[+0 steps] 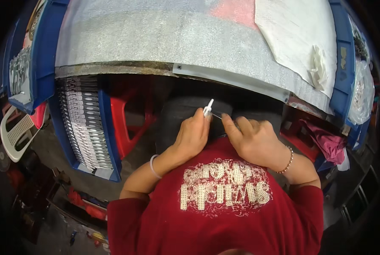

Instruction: Assembling small white plastic components by tightening screws and wiping them before sorting into a bin.

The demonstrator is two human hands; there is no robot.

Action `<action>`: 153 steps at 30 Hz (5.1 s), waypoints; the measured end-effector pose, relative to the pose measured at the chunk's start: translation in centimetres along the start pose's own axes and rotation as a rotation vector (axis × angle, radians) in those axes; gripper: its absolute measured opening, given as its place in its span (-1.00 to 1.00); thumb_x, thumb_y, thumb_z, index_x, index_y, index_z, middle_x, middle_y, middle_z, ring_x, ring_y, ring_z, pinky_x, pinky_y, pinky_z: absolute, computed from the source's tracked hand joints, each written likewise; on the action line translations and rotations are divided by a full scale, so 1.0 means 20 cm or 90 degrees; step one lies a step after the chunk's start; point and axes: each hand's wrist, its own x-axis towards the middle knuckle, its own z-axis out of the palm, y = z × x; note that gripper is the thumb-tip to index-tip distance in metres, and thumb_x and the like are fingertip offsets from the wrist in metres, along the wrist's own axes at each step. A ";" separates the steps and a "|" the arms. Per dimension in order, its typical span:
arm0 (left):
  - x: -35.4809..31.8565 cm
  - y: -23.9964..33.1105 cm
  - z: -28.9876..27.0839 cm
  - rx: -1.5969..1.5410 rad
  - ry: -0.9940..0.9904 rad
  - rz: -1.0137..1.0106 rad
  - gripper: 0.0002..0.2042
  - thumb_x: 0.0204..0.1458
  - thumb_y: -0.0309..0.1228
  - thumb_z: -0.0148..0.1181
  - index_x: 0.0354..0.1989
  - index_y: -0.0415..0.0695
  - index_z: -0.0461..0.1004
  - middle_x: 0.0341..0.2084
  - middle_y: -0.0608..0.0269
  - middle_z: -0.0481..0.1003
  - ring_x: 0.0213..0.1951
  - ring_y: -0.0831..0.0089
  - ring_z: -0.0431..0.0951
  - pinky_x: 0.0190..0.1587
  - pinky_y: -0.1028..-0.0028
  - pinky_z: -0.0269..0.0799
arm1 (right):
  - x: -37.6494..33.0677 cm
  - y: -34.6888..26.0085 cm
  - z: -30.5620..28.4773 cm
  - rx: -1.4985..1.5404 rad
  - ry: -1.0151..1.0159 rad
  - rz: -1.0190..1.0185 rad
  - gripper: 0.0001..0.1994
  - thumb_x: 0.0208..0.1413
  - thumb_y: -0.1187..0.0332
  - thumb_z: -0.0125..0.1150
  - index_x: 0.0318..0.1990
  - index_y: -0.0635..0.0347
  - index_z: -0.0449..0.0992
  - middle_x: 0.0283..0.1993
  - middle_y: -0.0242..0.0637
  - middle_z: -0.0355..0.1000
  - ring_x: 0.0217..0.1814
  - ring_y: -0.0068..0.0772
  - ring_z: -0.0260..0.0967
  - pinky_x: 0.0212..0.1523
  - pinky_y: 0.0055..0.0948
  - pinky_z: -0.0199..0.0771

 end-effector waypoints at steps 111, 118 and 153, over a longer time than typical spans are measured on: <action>0.04 -0.03 0.02 -0.138 0.050 0.071 -0.82 0.24 -0.44 -0.05 -0.35 -0.31 0.35 -0.58 -0.10 0.46 -0.47 -0.06 0.53 -0.45 0.22 0.37 | 0.05 -0.01 -0.04 0.036 0.036 -0.025 -0.66 0.01 0.51 0.11 -0.01 0.36 0.47 -0.40 -0.12 0.40 -0.50 -0.35 0.42 -0.57 -0.44 0.43; 0.04 -0.05 0.04 0.023 0.071 0.071 -0.84 0.23 -0.46 -0.05 -0.35 -0.32 0.28 -0.58 -0.25 0.44 -0.46 -0.23 0.48 -0.50 0.04 0.30 | 0.08 -0.01 0.13 0.489 0.122 0.237 -0.60 -0.01 0.39 0.23 0.05 0.20 0.47 -0.35 -0.12 0.44 -0.44 -0.17 0.48 -0.43 -0.31 0.49; 0.01 -0.01 -0.03 -0.443 -0.084 -0.183 -0.75 0.30 -0.28 -0.07 -0.36 -0.18 0.36 -0.69 0.49 0.24 -0.68 0.75 0.20 -0.66 0.66 0.12 | -0.06 -0.03 -0.04 0.294 0.097 0.111 -0.64 0.01 0.55 0.08 0.03 0.34 0.41 -0.17 -0.06 0.33 -0.21 -0.03 0.40 -0.20 -0.23 0.44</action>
